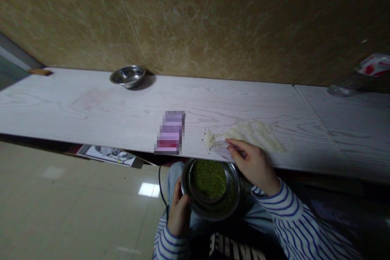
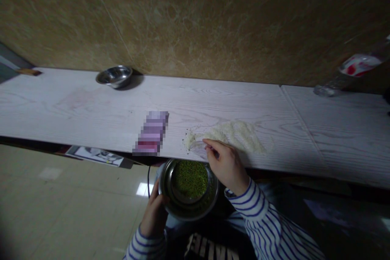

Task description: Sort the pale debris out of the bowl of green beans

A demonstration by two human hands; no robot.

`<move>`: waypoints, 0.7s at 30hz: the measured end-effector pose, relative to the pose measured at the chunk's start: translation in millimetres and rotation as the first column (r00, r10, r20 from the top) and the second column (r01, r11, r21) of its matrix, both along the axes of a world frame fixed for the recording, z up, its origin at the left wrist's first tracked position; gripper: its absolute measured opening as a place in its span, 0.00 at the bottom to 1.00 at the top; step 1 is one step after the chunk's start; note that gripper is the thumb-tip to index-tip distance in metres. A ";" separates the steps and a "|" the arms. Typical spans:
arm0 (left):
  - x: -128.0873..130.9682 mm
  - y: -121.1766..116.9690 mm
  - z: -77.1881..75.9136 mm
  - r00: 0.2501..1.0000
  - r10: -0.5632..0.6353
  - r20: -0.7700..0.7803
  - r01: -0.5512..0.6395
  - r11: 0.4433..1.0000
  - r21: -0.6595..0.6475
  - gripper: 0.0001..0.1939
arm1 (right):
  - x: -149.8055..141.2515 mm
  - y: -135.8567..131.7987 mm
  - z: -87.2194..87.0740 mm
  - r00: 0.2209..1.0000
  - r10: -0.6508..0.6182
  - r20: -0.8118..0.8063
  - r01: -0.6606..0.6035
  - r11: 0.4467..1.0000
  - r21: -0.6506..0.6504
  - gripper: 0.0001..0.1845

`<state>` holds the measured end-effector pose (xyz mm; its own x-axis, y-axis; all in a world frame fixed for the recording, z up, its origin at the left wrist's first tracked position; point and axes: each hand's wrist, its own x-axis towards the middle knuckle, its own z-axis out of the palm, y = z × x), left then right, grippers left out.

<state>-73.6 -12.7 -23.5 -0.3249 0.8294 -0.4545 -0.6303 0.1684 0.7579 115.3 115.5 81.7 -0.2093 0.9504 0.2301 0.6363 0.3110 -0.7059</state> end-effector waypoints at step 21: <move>5.7 1.5 9.4 1.000 0.020 -0.021 -0.021 0.999 -0.024 0.27 | 7.1 -1.8 -5.6 0.999 -0.038 -0.019 0.038 0.999 -0.022 0.16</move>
